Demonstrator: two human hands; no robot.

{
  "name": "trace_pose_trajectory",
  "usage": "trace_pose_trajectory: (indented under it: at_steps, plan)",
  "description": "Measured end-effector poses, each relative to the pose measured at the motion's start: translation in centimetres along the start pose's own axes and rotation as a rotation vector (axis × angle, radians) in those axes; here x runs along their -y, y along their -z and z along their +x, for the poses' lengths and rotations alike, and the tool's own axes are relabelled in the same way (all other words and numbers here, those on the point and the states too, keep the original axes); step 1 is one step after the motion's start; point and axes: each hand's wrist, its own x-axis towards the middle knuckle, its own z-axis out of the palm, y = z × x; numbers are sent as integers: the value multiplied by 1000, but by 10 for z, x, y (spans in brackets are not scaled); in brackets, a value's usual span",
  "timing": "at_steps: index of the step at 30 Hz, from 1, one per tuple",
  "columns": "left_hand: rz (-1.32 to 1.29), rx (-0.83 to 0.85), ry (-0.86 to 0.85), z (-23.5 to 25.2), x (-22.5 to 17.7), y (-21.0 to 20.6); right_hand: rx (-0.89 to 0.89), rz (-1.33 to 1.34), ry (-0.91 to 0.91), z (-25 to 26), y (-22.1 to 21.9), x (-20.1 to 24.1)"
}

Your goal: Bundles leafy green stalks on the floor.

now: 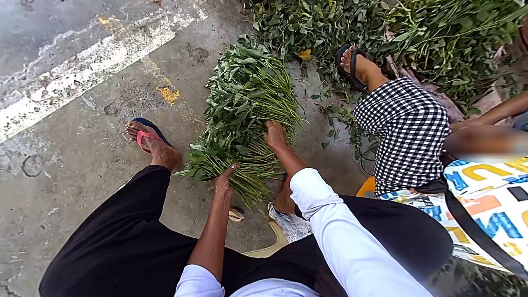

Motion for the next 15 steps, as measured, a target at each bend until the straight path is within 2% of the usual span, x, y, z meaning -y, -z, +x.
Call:
trace_pose_trajectory:
  at_steps: [4,9,12,15]
  plan:
    - [0,-27,15,3,1,1,-30,-9,27,-9,-17,-1]
    - [-6,-5,16,2,1,0,42,-60,97,-20,-10,-1]
    - [-38,50,40,0,0,0,77,-30,201,-43,3,9]
    - [-63,110,90,-3,0,0,101,111,307,-86,10,29]
